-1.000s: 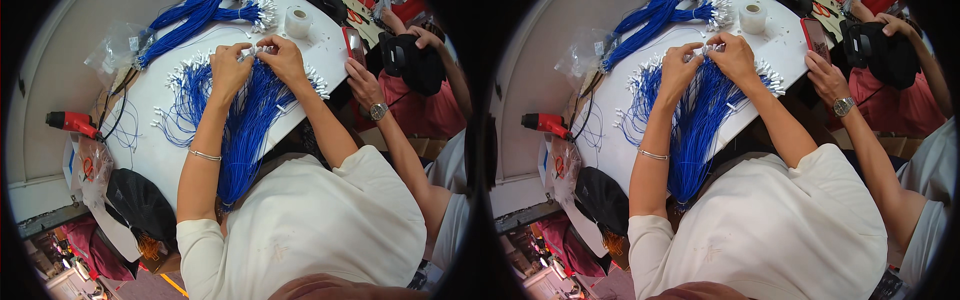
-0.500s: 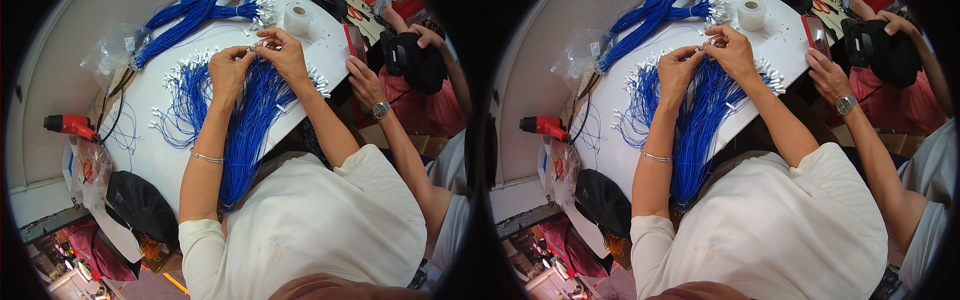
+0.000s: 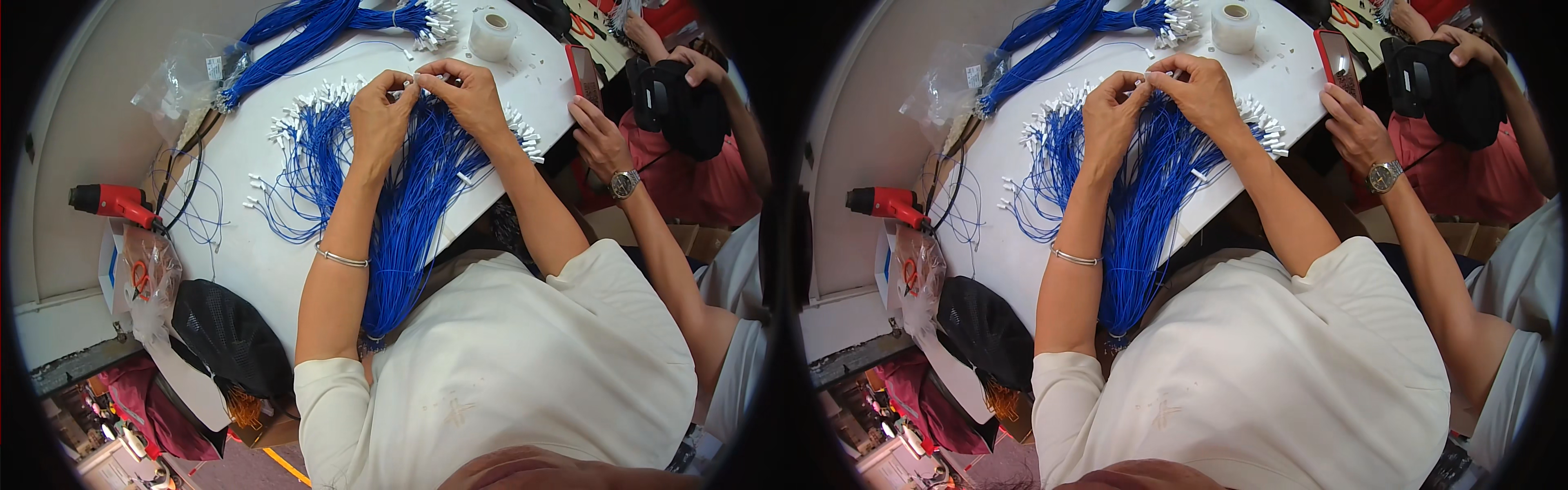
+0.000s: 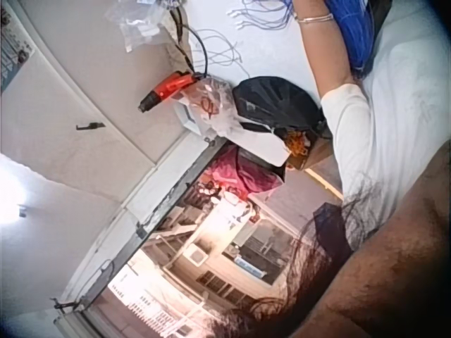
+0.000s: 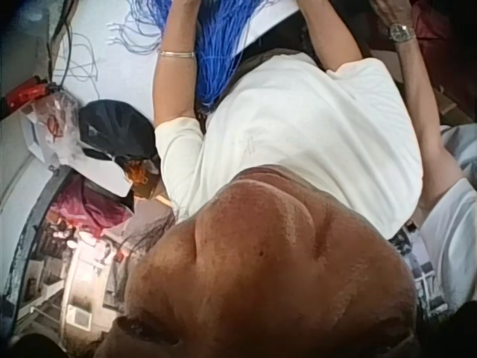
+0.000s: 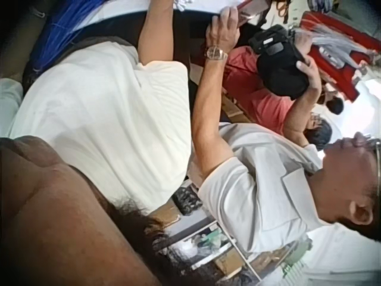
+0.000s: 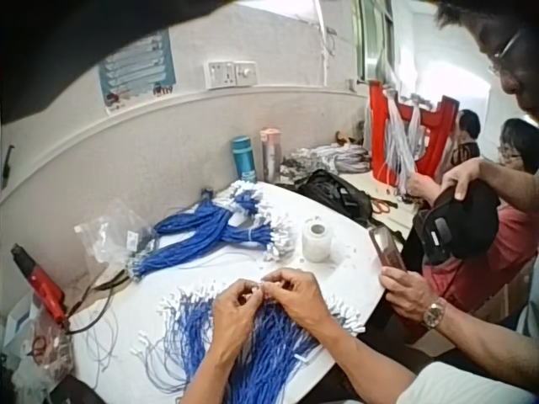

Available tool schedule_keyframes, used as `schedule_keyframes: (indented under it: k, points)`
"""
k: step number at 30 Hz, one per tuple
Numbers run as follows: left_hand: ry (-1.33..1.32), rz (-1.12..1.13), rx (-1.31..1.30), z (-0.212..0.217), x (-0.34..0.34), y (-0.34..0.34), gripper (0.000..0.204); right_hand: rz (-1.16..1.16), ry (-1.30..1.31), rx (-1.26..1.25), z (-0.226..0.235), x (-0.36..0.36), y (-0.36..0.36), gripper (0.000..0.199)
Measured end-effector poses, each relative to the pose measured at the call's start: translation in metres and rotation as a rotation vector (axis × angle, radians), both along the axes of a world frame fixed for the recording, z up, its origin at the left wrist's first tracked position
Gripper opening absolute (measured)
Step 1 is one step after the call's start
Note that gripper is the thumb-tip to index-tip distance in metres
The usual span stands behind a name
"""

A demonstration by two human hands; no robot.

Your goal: Assembling and bundling blue and white decorative tassels by tying them with string and cutting the excess with scissors.

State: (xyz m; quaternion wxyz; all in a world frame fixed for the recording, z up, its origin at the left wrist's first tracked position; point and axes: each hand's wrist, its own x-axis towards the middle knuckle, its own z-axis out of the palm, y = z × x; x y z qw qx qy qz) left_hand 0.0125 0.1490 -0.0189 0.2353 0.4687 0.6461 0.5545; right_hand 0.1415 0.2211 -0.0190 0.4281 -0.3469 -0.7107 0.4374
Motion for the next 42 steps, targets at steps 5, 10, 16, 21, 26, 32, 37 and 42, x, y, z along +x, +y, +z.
schedule_keyframes:
  k: [5,10,16,21,26,32,37,42]
  points:
    - [-0.138,-0.03,-0.002,0.0,0.0,0.001,0.016,0.025,0.045,-0.034,0.003,0.0,-0.002,0.014]
    - [-0.091,-0.038,-0.069,-0.001,-0.003,0.001,0.019,0.051,0.011,-0.027,-0.001,0.001,0.002,0.016]
    - [0.049,0.01,-0.008,0.024,-0.001,-0.012,0.033,0.023,0.002,0.064,0.007,0.0,-0.002,0.025]
    - [0.471,0.228,0.017,0.073,-0.022,-0.065,0.048,0.045,-0.18,0.748,0.022,0.004,-0.028,0.036]
    - [0.118,0.324,-0.043,0.126,-0.014,-0.16,0.045,0.215,-0.068,0.485,0.028,0.004,-0.031,0.036]
    - [0.059,0.443,-0.261,0.103,0.023,-0.237,0.04,0.31,0.048,0.122,0.01,-0.007,-0.029,0.03]
    - [0.175,0.504,-0.368,0.05,0.07,-0.281,0.044,0.133,-0.128,0.129,0.019,0.008,-0.028,0.028]
    - [0.701,0.56,-0.421,0.011,0.097,-0.3,0.063,0.647,0.218,0.171,0.026,0.007,-0.072,0.031]
